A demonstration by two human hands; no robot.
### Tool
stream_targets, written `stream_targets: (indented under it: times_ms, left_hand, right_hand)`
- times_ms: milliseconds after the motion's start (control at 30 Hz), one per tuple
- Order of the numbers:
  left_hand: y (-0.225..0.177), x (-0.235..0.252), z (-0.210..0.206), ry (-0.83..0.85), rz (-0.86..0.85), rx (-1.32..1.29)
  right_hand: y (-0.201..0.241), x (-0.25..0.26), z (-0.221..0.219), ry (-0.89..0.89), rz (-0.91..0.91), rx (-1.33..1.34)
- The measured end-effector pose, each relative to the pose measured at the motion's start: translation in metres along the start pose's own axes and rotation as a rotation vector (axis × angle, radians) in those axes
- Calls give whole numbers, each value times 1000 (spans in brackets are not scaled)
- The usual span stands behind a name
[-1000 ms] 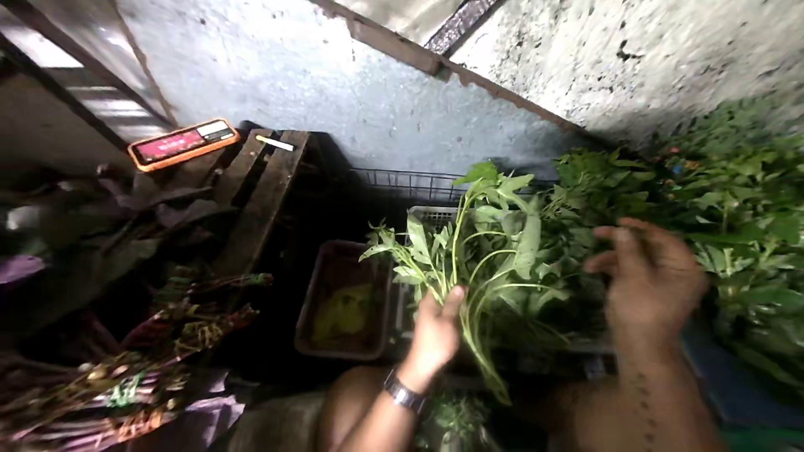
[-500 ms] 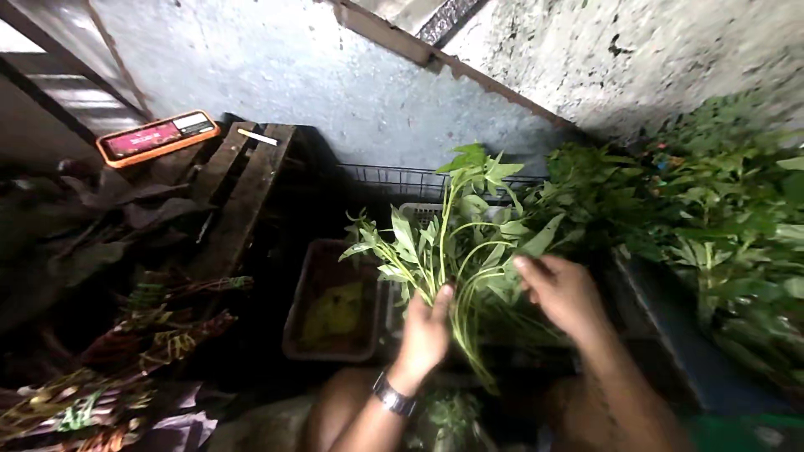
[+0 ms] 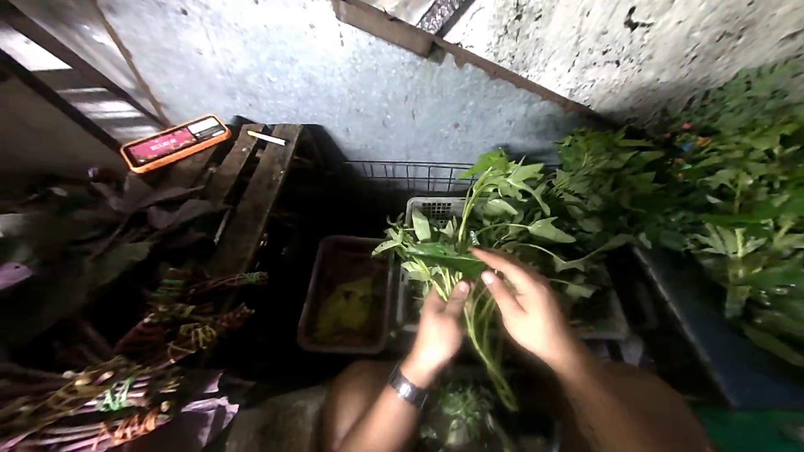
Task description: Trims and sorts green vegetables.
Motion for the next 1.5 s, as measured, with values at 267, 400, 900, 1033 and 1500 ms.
stream_targets:
  times_ms: [267, 400, 900, 1033, 1500]
  left_hand:
    - [-2, -1, -1, -2, -4, 0]
    - [-5, 1, 2, -9, -31, -25]
    - [-18, 20, 26, -56, 63, -328]
    - [-11, 17, 18, -123, 15, -206]
    - [18, 28, 15, -422, 222, -265]
  right_hand:
    - [5, 0, 4, -146, -44, 26]
    - [0, 3, 16, -235, -59, 4]
    - [-32, -49, -32, 460, -843, 637]
    - [-26, -38, -40, 76, -1010, 872]
    - [-37, -22, -28, -436, -1165, 1317]
Point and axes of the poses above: each hand's wrist, its own x-axis towards the middle knuckle, its own z-axis out of the back of the hand, y = z × x, the point moved 6 cm from there along x, towards the middle knuckle, and after that the axes turned 11 degrees about -y, right-handed, at the moved point
